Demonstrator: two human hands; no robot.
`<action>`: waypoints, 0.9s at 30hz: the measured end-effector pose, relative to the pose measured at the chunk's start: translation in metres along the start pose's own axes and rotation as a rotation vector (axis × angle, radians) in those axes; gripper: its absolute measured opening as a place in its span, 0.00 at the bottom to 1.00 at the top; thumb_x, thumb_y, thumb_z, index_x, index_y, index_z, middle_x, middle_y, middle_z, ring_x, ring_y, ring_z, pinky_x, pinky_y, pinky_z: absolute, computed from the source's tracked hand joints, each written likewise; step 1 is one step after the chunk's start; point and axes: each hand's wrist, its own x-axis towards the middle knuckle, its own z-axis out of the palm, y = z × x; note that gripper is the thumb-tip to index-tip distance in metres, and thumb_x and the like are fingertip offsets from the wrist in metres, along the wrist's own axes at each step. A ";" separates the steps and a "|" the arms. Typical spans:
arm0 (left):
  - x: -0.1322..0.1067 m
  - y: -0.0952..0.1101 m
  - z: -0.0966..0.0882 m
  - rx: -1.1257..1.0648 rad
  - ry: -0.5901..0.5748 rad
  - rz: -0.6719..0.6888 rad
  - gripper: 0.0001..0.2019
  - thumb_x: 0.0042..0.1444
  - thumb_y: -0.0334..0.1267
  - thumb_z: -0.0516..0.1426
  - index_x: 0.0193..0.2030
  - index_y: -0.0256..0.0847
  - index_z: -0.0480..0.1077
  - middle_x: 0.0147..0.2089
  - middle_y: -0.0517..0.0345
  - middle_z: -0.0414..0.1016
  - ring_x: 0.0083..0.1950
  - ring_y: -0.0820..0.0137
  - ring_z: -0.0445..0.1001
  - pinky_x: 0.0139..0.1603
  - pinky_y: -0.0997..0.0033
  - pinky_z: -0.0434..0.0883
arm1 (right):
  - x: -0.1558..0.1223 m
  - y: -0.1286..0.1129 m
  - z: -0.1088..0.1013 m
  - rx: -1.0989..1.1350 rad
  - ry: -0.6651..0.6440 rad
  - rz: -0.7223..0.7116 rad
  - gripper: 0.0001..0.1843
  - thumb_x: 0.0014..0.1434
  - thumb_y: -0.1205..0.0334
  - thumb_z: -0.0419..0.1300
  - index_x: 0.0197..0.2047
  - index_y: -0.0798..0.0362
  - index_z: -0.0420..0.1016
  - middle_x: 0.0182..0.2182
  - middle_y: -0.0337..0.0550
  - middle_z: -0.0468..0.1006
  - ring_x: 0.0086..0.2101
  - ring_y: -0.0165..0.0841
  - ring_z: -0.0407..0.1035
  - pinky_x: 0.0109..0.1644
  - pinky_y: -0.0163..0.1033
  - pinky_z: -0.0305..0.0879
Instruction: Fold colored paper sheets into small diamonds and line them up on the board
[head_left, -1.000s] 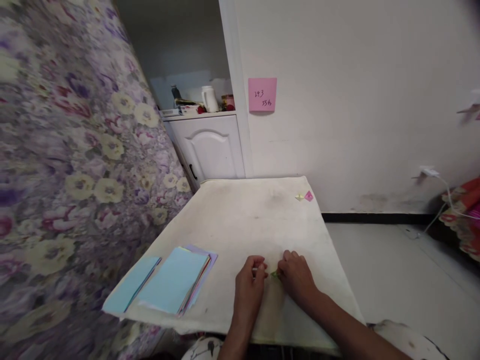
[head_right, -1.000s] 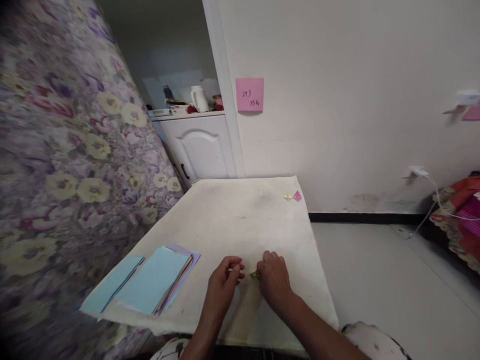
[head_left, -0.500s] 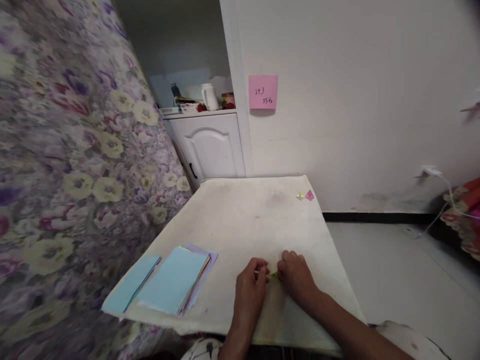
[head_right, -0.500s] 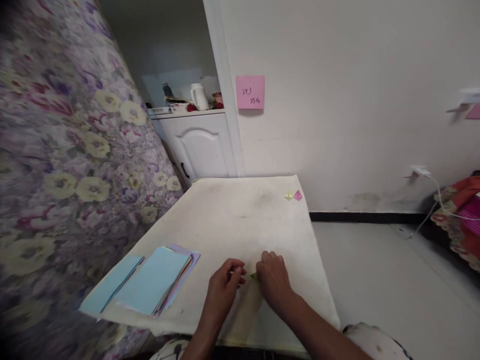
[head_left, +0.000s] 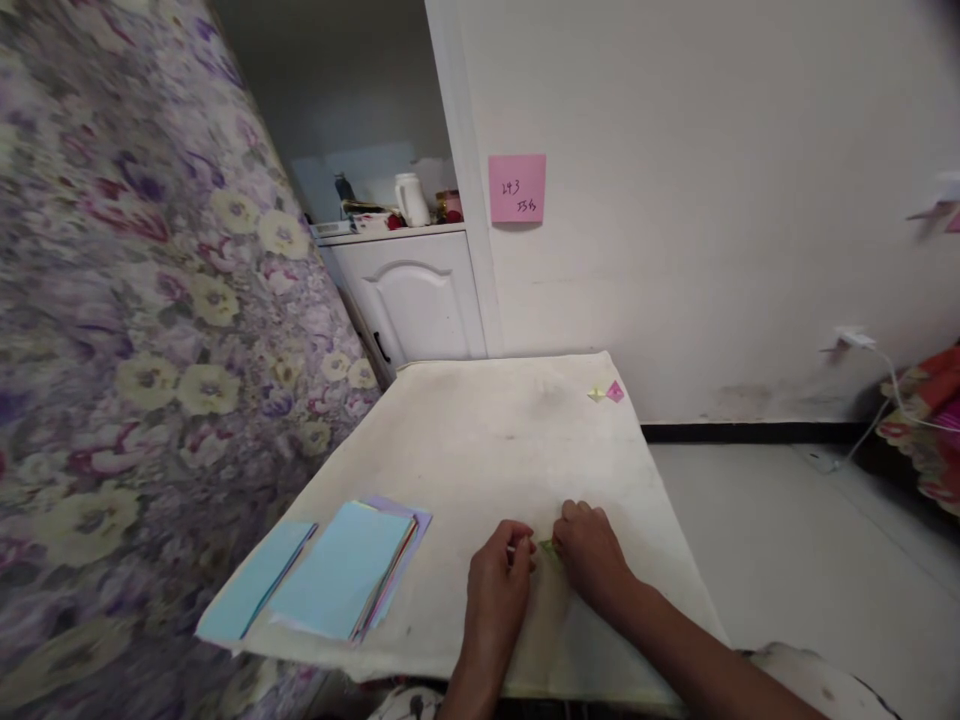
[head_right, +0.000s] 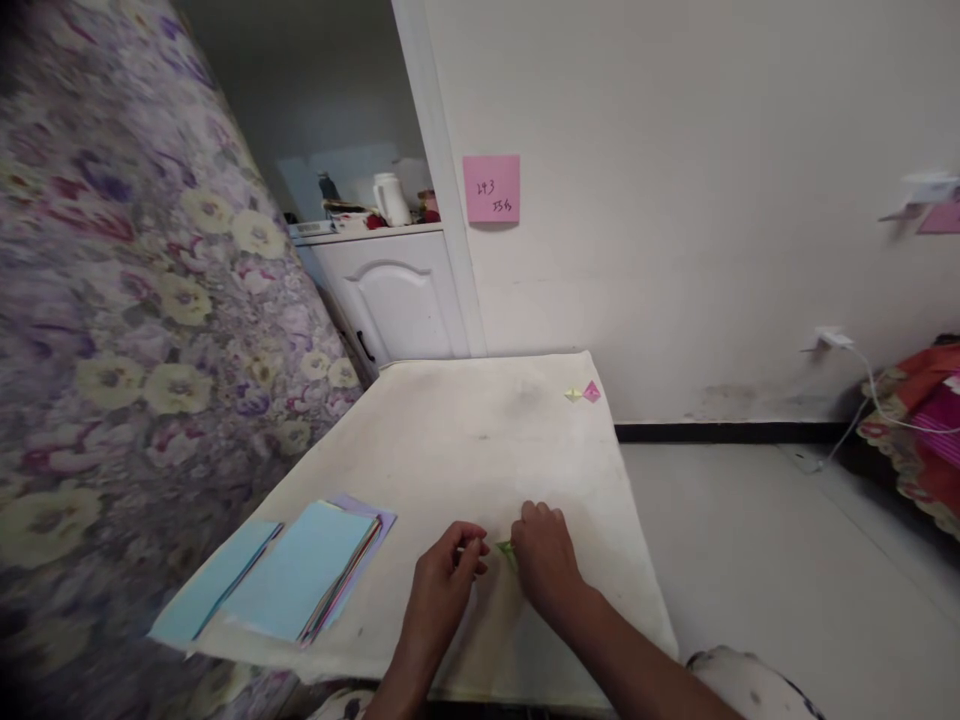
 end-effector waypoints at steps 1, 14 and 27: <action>0.000 0.001 0.000 -0.001 0.000 0.003 0.09 0.54 0.42 0.50 0.34 0.43 0.69 0.29 0.59 0.75 0.28 0.68 0.74 0.30 0.73 0.67 | 0.000 -0.001 0.002 0.001 -0.002 -0.001 0.09 0.57 0.70 0.53 0.29 0.55 0.74 0.33 0.48 0.71 0.38 0.39 0.62 0.40 0.42 0.50; 0.002 -0.002 -0.001 0.111 -0.037 0.046 0.10 0.57 0.41 0.47 0.35 0.44 0.68 0.31 0.58 0.74 0.32 0.67 0.73 0.33 0.71 0.66 | -0.005 0.024 -0.033 0.246 0.071 0.022 0.13 0.50 0.71 0.56 0.40 0.51 0.70 0.35 0.39 0.71 0.37 0.32 0.64 0.41 0.35 0.55; 0.022 -0.011 0.026 0.562 -0.057 0.078 0.08 0.54 0.32 0.48 0.33 0.41 0.68 0.34 0.57 0.71 0.35 0.71 0.69 0.37 0.74 0.62 | -0.009 0.034 -0.027 0.348 -0.009 0.097 0.06 0.51 0.69 0.54 0.29 0.50 0.72 0.29 0.37 0.74 0.31 0.29 0.67 0.35 0.32 0.54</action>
